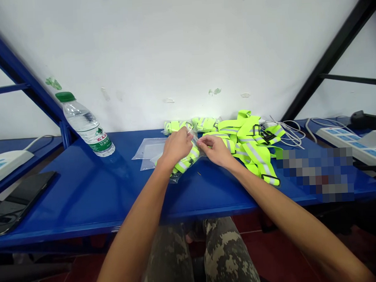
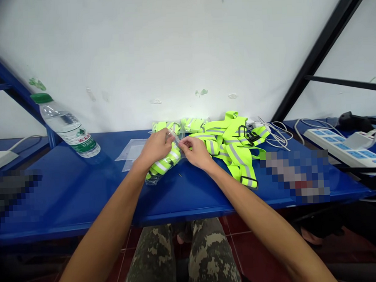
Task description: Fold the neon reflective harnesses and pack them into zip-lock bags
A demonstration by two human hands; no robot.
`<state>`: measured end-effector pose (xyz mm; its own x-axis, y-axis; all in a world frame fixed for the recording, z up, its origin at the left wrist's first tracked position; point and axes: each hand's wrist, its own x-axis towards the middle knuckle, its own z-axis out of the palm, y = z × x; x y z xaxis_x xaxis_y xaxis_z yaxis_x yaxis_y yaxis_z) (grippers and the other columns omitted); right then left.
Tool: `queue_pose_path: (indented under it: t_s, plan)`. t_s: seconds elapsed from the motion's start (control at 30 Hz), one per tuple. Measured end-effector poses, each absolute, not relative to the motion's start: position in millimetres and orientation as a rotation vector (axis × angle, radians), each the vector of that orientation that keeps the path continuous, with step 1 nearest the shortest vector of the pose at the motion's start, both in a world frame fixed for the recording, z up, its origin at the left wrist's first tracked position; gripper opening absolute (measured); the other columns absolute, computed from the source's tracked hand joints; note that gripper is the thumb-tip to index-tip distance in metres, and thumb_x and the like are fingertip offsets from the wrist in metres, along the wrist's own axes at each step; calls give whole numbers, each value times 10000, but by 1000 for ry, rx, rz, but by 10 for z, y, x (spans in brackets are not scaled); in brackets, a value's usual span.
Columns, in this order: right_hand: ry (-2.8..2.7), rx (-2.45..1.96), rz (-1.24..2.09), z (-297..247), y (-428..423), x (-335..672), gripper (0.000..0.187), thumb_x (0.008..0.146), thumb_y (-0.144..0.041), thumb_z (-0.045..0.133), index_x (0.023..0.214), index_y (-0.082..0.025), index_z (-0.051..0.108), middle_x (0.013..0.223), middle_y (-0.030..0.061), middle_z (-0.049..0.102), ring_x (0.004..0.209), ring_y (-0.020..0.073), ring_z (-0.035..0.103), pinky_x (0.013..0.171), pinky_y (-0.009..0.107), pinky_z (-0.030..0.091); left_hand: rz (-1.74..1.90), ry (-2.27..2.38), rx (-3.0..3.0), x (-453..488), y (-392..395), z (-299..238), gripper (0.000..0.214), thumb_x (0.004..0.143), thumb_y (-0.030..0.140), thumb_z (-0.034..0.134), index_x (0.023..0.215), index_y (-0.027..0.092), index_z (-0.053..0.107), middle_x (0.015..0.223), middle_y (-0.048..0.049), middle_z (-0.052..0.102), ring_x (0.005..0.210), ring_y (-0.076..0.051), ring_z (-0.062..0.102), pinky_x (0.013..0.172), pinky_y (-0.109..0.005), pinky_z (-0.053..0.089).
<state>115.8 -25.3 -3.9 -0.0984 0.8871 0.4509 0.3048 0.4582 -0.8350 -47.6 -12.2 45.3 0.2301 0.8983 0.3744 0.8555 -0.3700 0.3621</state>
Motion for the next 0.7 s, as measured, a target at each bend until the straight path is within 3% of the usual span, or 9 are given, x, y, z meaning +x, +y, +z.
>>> queue_pose_path:
  t_s: [0.13,0.2,0.33,0.5,0.7]
  plan:
    - [-1548,-1151,857,-43,-241,1205,397,808,-570,643,955,-211,558,713,-12,621,502,127,574,413,240,458,995,1744,2228,-465,-107,421,230,938,391,478,954,209,617,1008,-99,721,980,-266,650,818,-340,440]
    - [-1595,-1232,877,-45,-230,1234,453,818,-645,600,856,-196,565,599,-23,565,423,110,513,371,229,402,1035,1761,2154,-498,-85,415,263,949,414,445,934,211,613,995,-93,717,966,-263,644,809,-338,433]
    - [-1645,-1206,933,-40,-216,1265,602,773,-780,540,657,-189,535,532,-11,522,418,93,477,376,224,368,1119,1726,2045,-577,-40,402,325,948,487,422,891,216,593,911,-81,692,870,-257,618,743,-332,403]
    - [-1735,-1166,876,25,-211,1340,625,747,-809,540,623,-196,514,471,-21,505,395,85,431,383,227,324,1269,1500,1866,-627,80,336,348,957,394,390,755,196,593,800,-34,652,801,-197,576,725,-295,381]
    - [-1794,-1147,959,71,-199,1469,583,768,-764,578,647,-196,527,481,-16,538,395,95,468,403,234,357,1394,1335,1778,-635,161,250,287,925,370,469,760,178,605,707,2,606,696,-153,531,647,-261,363]
